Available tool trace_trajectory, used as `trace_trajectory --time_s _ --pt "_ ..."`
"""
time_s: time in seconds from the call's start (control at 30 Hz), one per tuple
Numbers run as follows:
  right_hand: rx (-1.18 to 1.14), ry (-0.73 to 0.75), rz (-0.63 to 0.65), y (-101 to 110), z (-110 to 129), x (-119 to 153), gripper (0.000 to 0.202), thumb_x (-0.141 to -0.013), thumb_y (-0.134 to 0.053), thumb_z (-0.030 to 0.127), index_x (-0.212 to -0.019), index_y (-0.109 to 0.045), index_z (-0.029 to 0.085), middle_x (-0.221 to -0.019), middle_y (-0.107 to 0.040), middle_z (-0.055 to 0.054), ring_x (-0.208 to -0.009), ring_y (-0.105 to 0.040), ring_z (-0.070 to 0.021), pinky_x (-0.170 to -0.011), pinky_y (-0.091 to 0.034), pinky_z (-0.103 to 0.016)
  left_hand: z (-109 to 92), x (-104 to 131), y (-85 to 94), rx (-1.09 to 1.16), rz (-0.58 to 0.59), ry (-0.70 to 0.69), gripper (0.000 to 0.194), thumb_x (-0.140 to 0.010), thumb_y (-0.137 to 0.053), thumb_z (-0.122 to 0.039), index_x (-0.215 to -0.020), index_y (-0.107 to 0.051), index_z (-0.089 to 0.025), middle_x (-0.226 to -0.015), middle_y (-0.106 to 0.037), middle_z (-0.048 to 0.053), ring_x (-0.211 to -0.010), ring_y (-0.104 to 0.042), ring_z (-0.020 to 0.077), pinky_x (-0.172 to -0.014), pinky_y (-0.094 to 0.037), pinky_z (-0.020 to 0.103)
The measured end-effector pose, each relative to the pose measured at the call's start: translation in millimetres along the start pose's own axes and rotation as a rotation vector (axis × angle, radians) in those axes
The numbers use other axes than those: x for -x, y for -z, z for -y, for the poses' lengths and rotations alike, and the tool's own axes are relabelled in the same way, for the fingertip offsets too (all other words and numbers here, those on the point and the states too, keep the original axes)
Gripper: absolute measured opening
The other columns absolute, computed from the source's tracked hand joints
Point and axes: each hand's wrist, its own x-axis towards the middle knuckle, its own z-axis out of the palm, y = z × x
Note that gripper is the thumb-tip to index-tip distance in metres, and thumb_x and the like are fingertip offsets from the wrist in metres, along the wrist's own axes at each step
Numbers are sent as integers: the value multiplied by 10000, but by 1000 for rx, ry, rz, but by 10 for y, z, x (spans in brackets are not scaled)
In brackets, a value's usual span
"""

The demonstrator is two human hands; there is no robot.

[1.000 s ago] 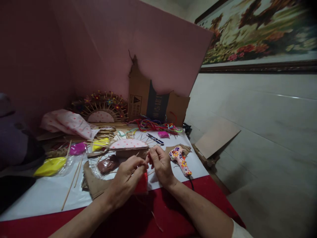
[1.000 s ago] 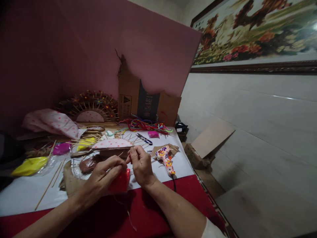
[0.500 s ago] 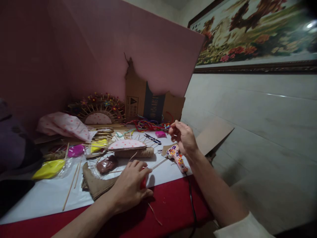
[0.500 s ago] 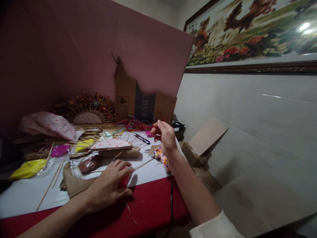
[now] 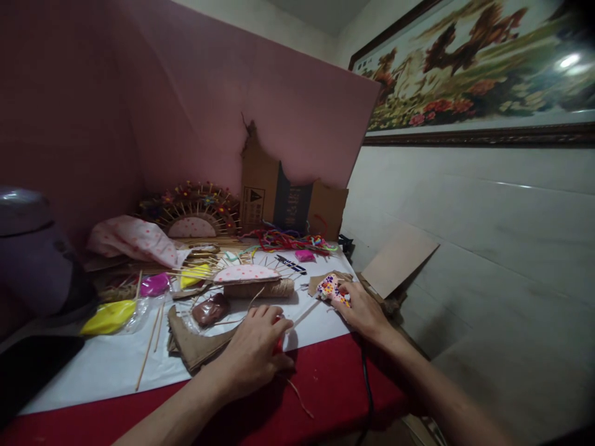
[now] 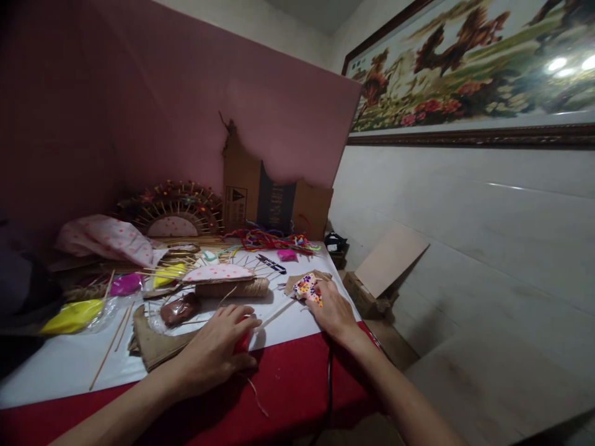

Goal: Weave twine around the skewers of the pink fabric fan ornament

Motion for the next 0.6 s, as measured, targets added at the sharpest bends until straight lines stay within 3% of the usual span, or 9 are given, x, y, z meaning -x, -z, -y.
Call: trace_trajectory --time_s 0.23,0.33,0.47,0.53,0.6 --pt "52 -8 -37 -28 32 -53 234 -845 -505 321 -985 -577 148 -1002 -587 -128 -923 -585 -255 -765 -435 -349 19 -21 -37 15 -52 -12 392 -676 -711 -357 -1030 -614 -220 -1099 -580 80 -1006 -487 265 -847 -396 405" --pt "31 50 -168 34 214 -61 224 -832 -528 295 -1001 -582 159 -1018 -582 -129 -955 -561 -273 -808 -422 -378 5 -43 -17 96 -158 2 347 -719 -662 -409 -1001 -631 -209 -1114 -588 92 -1017 -499 258 -872 -389 404" --pt "-384 285 -269 327 742 6 115 -858 -494 242 -875 -602 205 -930 -608 -86 -910 -569 -233 -807 -434 -367 27 -78 40 236 -370 110 189 -830 -511 -307 -829 -647 -176 -879 -647 77 -849 -554 215 -790 -407 367" --pt "-673 441 -235 520 1036 196 119 -852 -508 214 -900 -615 233 -905 -625 -68 -868 -579 -219 -773 -455 -366 63 -93 70 430 -480 231 209 -822 -500 -291 -700 -621 -171 -711 -626 46 -706 -552 184 -683 -419 317" --pt "-945 548 -107 652 1255 522 197 -815 -554 195 -978 -634 271 -933 -646 -62 -880 -586 -235 -793 -465 -401 105 -105 98 717 -565 381 260 -790 -538 -338 -592 -571 -172 -575 -574 14 -567 -520 150 -551 -399 268"
